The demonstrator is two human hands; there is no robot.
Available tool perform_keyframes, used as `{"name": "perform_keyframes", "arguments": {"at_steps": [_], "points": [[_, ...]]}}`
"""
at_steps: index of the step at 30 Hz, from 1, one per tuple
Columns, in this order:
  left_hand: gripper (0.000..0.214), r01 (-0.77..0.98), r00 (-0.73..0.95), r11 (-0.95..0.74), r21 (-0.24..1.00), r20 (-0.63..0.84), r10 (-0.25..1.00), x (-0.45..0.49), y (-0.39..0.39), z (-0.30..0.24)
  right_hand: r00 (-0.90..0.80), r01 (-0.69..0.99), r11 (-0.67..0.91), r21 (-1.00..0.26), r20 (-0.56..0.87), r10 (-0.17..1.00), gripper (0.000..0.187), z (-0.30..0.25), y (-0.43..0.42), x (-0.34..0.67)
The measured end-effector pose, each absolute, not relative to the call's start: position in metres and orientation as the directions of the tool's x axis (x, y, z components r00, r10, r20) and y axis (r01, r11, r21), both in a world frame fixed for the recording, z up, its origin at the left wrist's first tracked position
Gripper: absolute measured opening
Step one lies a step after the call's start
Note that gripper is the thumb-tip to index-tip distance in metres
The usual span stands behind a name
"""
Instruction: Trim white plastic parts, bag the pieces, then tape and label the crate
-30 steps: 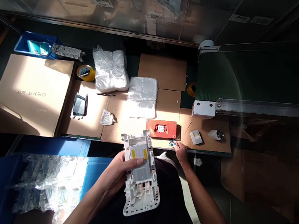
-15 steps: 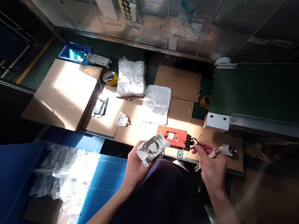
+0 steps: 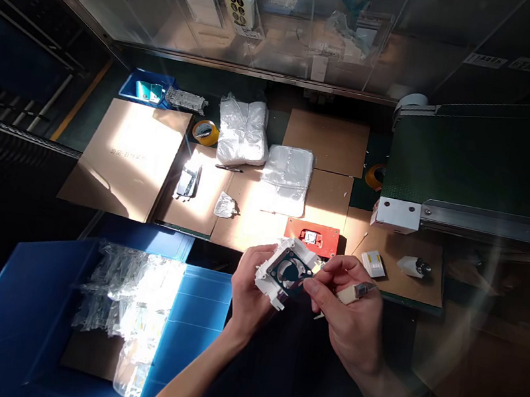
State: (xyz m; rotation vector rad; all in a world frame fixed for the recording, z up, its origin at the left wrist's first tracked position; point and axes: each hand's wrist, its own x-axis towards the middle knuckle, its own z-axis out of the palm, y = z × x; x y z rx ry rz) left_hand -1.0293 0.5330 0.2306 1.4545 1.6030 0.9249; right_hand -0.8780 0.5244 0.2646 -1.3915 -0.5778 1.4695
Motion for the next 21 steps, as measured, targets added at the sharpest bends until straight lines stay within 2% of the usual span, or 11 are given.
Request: {"name": "perform_keyframes", "arguments": {"at_steps": [6,15,21], "points": [[0.028,0.45,-0.038,0.027,0.893,-0.011,0.999,-1.0309,0.5307,0.2258,0.164,-0.314,-0.357,-0.88,-0.421,0.892,0.024,0.2662,0.5252,-0.882],[0.024,0.454,-0.029,-0.001,0.891,0.016,0.999,-1.0323,0.5297,0.2257,0.164,-0.337,-0.395,-0.855,-0.466,0.869,0.028,0.259,0.5235,-0.8851],[0.027,0.453,-0.02,-0.008,0.892,0.02,1.0,-1.0332,0.5289,0.2254,0.203,-0.259,-0.411,-0.874,-0.465,0.862,0.029,0.2622,0.5234,-0.8847]]}}
